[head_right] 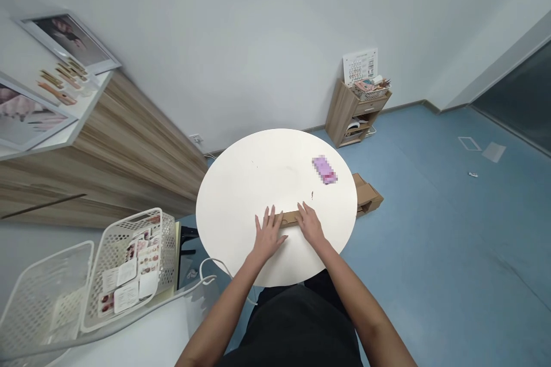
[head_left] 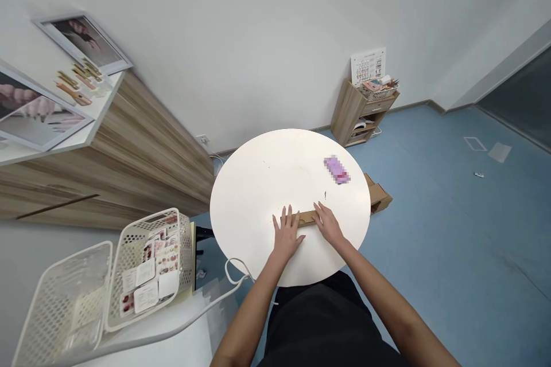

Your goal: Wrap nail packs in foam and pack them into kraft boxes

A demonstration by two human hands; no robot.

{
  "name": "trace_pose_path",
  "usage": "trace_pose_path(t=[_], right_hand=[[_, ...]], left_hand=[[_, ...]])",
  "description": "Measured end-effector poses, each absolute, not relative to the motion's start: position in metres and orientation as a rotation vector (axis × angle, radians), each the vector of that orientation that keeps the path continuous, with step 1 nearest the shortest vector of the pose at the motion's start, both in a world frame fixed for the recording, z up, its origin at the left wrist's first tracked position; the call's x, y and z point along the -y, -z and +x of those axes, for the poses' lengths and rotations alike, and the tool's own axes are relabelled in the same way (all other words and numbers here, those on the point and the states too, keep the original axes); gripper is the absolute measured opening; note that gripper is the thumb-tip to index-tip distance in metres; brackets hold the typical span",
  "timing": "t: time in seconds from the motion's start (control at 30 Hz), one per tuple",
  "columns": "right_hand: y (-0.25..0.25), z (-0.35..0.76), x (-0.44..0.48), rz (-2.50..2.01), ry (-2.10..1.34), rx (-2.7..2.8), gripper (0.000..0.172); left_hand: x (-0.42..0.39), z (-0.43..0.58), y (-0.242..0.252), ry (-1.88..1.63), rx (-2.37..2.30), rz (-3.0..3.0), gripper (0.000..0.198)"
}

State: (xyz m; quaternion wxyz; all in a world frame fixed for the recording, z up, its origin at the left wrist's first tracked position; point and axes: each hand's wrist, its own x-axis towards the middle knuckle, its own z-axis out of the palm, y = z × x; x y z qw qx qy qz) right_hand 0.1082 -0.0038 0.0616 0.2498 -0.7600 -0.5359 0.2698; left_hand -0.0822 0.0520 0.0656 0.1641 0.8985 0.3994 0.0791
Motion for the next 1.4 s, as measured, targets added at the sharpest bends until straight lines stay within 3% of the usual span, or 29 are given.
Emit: trace_pose_path(t=[0.13,0.3,0.67,0.93,1.13,1.3,1.4], right_hand=[[-0.051,0.079,0.014,-1.947,-0.419,1.909,0.056],[-0.034,0.065,0.026,-1.963,-0.302,1.986,0.069],[-0.025,0.059,0.024,-1.966,-0.23,1.968,0.071],[-0.041,0.067,0.025,-1.797,-0.376,1.92,0.067],[-0.069,0.14,0.044,-1.867,-0.433,1.122,0.048],[-0.077,0.268,0.102,-1.721,-1.002,0.338,0.044],[-0.078,0.343,0.149,-1.546,-1.121,0.158,0.042]], left_hand=[[-0.033,-0.069,-0.054,-0.295,-1.138,2.667,0.081],[-0.035,-0.078,-0.044,-0.338,-1.096,2.71,0.081],[-0.037,-0.076,-0.029,-0.388,-1.121,2.73,0.072],[-0.07,-0.087,-0.06,-0.233,-1.116,2.581,0.052],[-0.055,-0.025,-0.089,-0.492,-0.999,2.654,0.048],[0.007,0.095,-0.097,-0.745,-0.707,2.763,0.041],[0.048,0.169,-0.093,-0.745,-0.584,2.755,0.042]])
